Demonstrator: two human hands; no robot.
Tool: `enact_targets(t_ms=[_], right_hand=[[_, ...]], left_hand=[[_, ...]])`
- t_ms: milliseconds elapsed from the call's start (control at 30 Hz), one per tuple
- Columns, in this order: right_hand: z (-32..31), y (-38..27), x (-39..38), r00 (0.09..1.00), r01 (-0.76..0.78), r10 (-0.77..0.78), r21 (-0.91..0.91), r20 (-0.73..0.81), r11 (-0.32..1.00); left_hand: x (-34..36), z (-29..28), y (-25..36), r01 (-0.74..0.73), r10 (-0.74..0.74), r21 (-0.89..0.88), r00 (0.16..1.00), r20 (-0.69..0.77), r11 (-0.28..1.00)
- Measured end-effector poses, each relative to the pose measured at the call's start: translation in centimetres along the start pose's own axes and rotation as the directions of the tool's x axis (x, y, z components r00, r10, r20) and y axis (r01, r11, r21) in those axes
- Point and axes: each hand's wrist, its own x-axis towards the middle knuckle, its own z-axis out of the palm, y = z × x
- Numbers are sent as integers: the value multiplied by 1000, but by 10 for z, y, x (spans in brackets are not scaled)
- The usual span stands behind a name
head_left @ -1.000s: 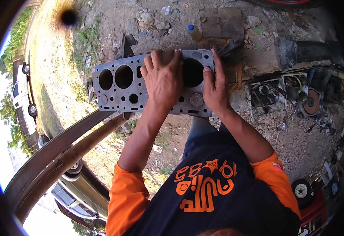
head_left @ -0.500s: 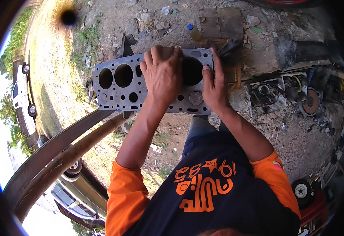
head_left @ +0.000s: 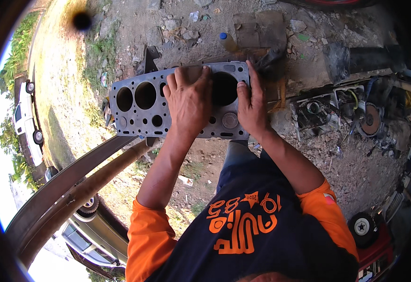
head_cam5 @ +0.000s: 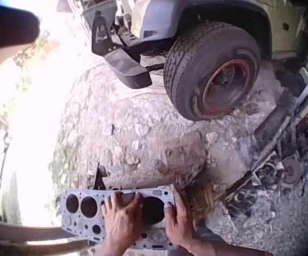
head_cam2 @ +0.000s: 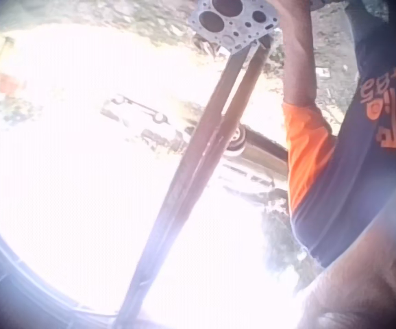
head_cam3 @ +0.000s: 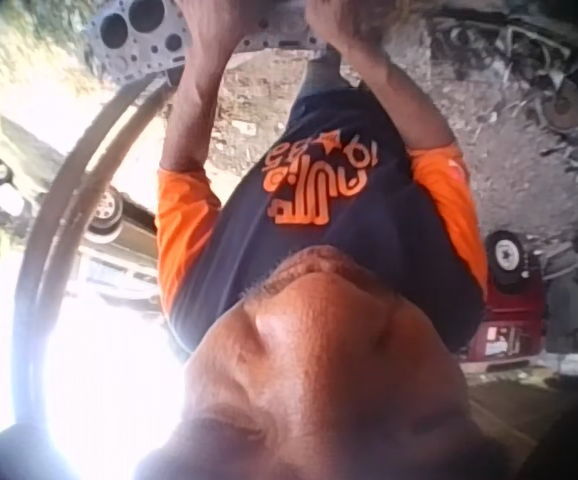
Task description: The person cleans and sands the surface and cylinder walls of an engine block using a cloth and a piece of sandpaper.
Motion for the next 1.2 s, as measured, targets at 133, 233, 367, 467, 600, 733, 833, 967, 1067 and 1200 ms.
enact_targets(t_ms=[133,233,367,467,600,733,833,967,1067,1200], right_hand=[[0,5,1,999,43,-43,-26,-19,999],[1,2,1,1000,13,-13,2,-10,1000],[0,6,2,999,34,-34,13,-25,999],[0,3,-1,1000,18,-18,-5,-15,1000],[-2,-1,-1,1000,-23,23,25,11,999],[0,2,0,1000,15,-15,5,-10,1000],[-2,2,2,1000,-2,2,19,-5,1000],[-3,1,1,999,-31,31,15,15,999],[-2,-4,-2,1000,14,-14,-59,-8,998],[-4,-4,3,1000,-15,14,33,3,999]], left_hand=[[3,8,9,29,-29,-10,999,-17,1000],[-9,2,1,-15,15,-1,1000,-18,1000],[7,0,3,-38,39,-47,999,19,998],[-4,3,-5,-91,91,-38,996,-10,995],[2,-3,-17,-185,185,-5,982,44,983],[5,-6,-25,-284,282,29,957,69,958],[10,-12,-28,-328,324,32,941,95,944],[22,-8,-31,-381,383,-36,919,94,924],[14,-19,-43,-426,426,-29,898,110,904],[34,-19,-35,-474,472,-28,869,145,880]])
